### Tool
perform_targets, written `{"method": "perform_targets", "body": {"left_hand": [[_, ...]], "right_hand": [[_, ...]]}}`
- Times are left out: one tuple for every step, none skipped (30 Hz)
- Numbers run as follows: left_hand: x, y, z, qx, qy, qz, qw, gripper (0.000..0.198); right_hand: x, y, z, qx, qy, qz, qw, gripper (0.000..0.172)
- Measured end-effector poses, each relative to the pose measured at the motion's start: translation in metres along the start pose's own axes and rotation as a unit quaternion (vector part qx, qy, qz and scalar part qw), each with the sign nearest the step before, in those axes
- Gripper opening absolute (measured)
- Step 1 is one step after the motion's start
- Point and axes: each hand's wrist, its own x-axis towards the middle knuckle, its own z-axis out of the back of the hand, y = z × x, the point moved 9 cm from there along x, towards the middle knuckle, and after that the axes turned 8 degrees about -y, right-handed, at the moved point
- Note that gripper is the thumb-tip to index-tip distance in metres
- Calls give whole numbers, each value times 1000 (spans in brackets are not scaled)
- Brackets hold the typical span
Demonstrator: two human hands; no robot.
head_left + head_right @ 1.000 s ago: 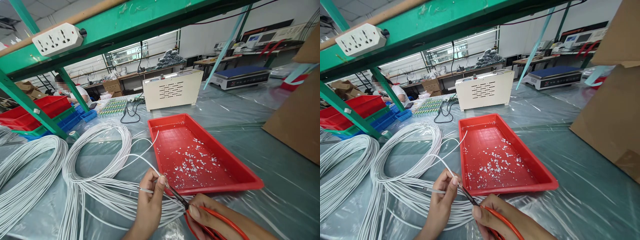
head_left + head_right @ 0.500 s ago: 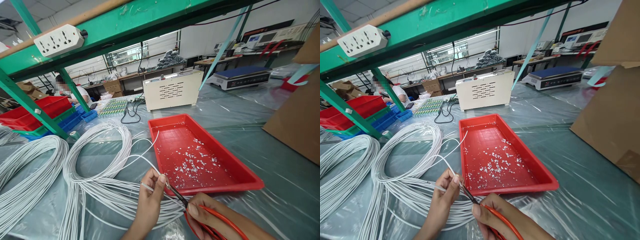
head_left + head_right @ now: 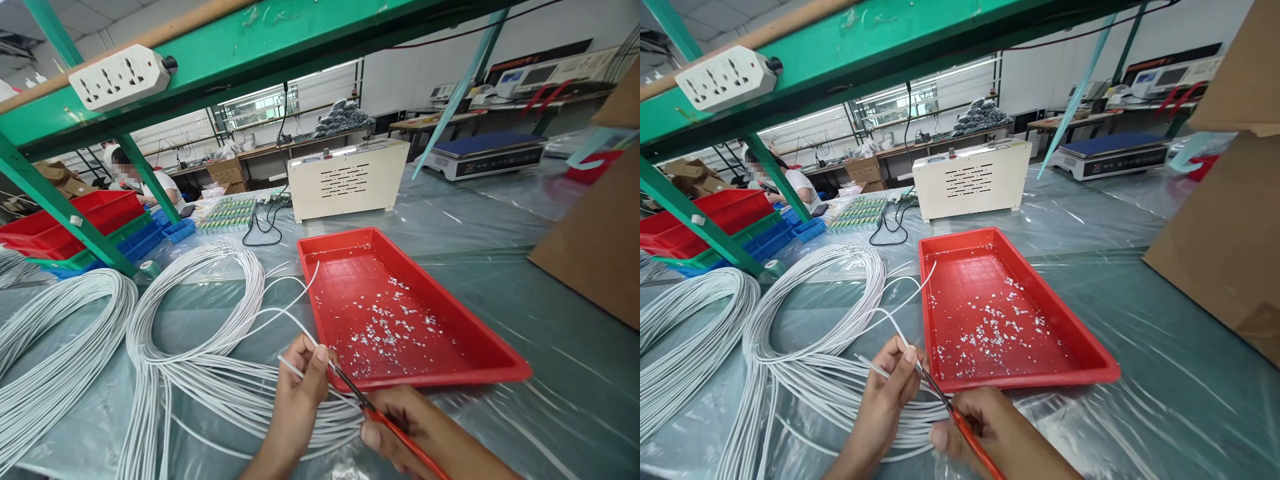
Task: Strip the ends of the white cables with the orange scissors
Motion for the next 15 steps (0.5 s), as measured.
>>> {"method": "perform_targets", "body": {"left_hand": [[-1,-2,1,22,-7,-13,1000,31],[-2,-4,1,41,-12,-26,999,31],[-3,-6,1,56,-15,-37,998,30],[-4,-7,1,65,-16,-45,997,29],[-4,-7,1,68,-14,-49,996,29],[-4,-7,0,64,-11,-48,997,28],[-4,-7,-1,58,-6,-43,997,28],[-3,-5,-2,49,-1,-35,998,28],[-3,-4,-2,38,4,-26,999,28],[-2,-3,-3,25,10,-18,999,28],[-1,-2,-4,13,15,-12,1000,28],[0,-1,-5,1,18,-7,1000,28],[0,-1,-5,-9,19,-5,1000,28],[1,0,-5,-17,18,-3,1000,28],[1,0,-5,-23,18,0,1000,29]], "right_hand": [[-1,-5,0,-1,15,-21,1000,51],[-3,-8,-1,1,30,-37,999,53],[-4,-11,-1,4,43,-48,998,55],[-5,-11,0,10,51,-53,997,56],[-6,-10,0,16,57,-53,997,57],[-7,-9,1,20,58,-52,997,57],[-7,-8,1,22,58,-50,997,57],[-7,-7,1,23,56,-49,997,58],[-7,-6,1,21,51,-49,997,59],[-6,-6,1,19,44,-48,998,59],[-5,-5,1,18,38,-45,998,59],[-4,-5,0,16,33,-40,999,59],[-2,-5,-1,13,30,-35,999,58],[-1,-5,-2,12,27,-28,999,57],[1,-5,-2,13,25,-19,999,56]]}}
